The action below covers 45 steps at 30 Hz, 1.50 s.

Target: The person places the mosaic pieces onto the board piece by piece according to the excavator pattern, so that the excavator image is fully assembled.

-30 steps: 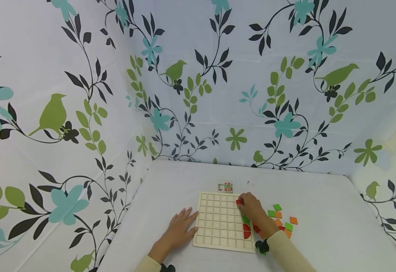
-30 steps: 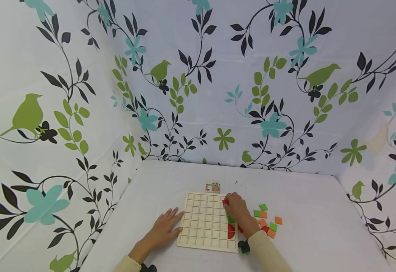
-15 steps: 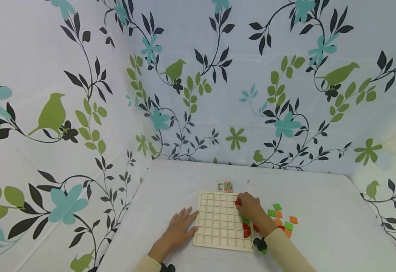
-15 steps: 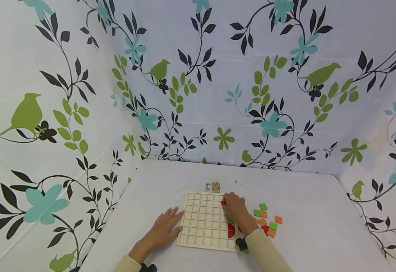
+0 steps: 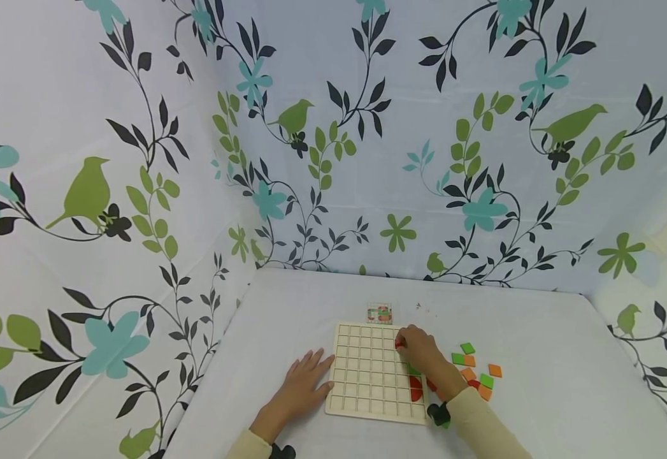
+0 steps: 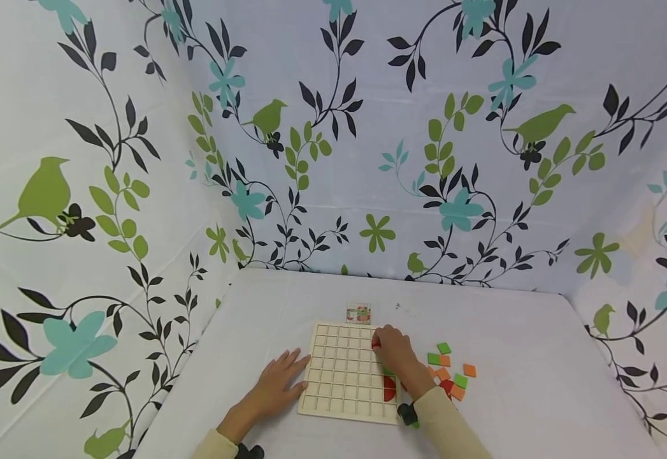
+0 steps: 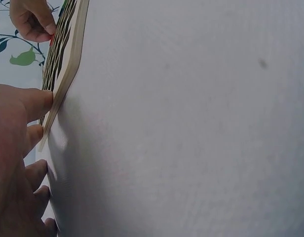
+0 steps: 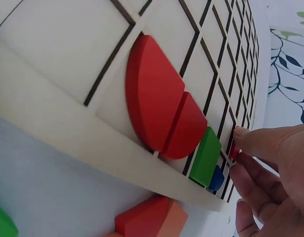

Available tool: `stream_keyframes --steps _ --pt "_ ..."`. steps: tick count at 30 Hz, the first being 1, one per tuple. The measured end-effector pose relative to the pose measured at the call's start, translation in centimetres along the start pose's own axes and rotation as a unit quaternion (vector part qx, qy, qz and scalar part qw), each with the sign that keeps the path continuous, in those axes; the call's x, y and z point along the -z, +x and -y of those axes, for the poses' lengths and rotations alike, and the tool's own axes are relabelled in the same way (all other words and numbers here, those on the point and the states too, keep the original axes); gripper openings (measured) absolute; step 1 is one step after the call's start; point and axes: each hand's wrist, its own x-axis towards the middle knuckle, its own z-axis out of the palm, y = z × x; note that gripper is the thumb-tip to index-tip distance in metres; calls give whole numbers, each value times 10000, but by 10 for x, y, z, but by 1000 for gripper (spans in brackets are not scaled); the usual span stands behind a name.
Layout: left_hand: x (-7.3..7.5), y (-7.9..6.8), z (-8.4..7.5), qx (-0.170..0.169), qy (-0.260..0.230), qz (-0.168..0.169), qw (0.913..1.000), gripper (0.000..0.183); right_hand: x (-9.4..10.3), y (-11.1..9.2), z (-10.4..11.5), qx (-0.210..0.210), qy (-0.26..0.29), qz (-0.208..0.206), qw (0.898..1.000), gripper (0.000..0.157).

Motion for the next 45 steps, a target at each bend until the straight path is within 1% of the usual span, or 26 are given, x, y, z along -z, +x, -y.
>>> stream_keyframes --steps 2,5,7,9,12,14,17,20,22,24,28,31,34,37,45 --pt "-1 0 0 -5 9 -2 10000 61 1 -1 -3 -8 107 1 9999 10" --pt "-2 1 1 -4 24 13 10000 61 4 -5 -10 -161 243 -101 9995 9" --pt "-3 1 2 -11 22 8 10000 61 8 -9 -18 -420 281 -264 9984 13" --pt "-3 1 2 -23 7 7 10000 62 14 -14 -27 -710 245 -541 9957 20" --pt "-3 0 2 -33 -6 -4 10000 61 24 -24 -43 -1208 239 -983 9875 32" --pt "-2 0 2 -39 -18 -13 10000 61 30 -31 -55 -1528 185 -1145 9814 38" --pt "-2 0 2 -39 -42 -6 10000 61 37 -41 -73 -2003 104 -1085 9737 43" --pt "-2 -1 1 -40 -51 17 10000 61 43 -48 -87 -2298 70 -817 9698 41" --pt "-2 -1 1 -31 -40 25 10000 60 46 -50 -93 -2332 118 -700 9698 38" --pt "-1 -1 1 -30 -46 13 10000 61 48 -49 -97 -2266 256 -657 9714 34" --pt "0 0 1 -53 -63 -18 10000 61 47 -45 -102 -2042 711 -720 9737 32" --pt "-1 0 2 -71 -79 -9 9999 61 44 -43 -105 -1921 963 -813 9732 34" --pt "-2 0 3 -58 -68 10 10000 61 39 -41 -106 -1876 963 -881 9735 33" --pt "-3 0 3 -32 -55 18 10000 61 33 -37 -106 -1890 907 -863 9740 33" --pt "-1 -1 2 -42 -37 9 10000 61 24 -30 -93 -1743 1153 -803 9746 34"
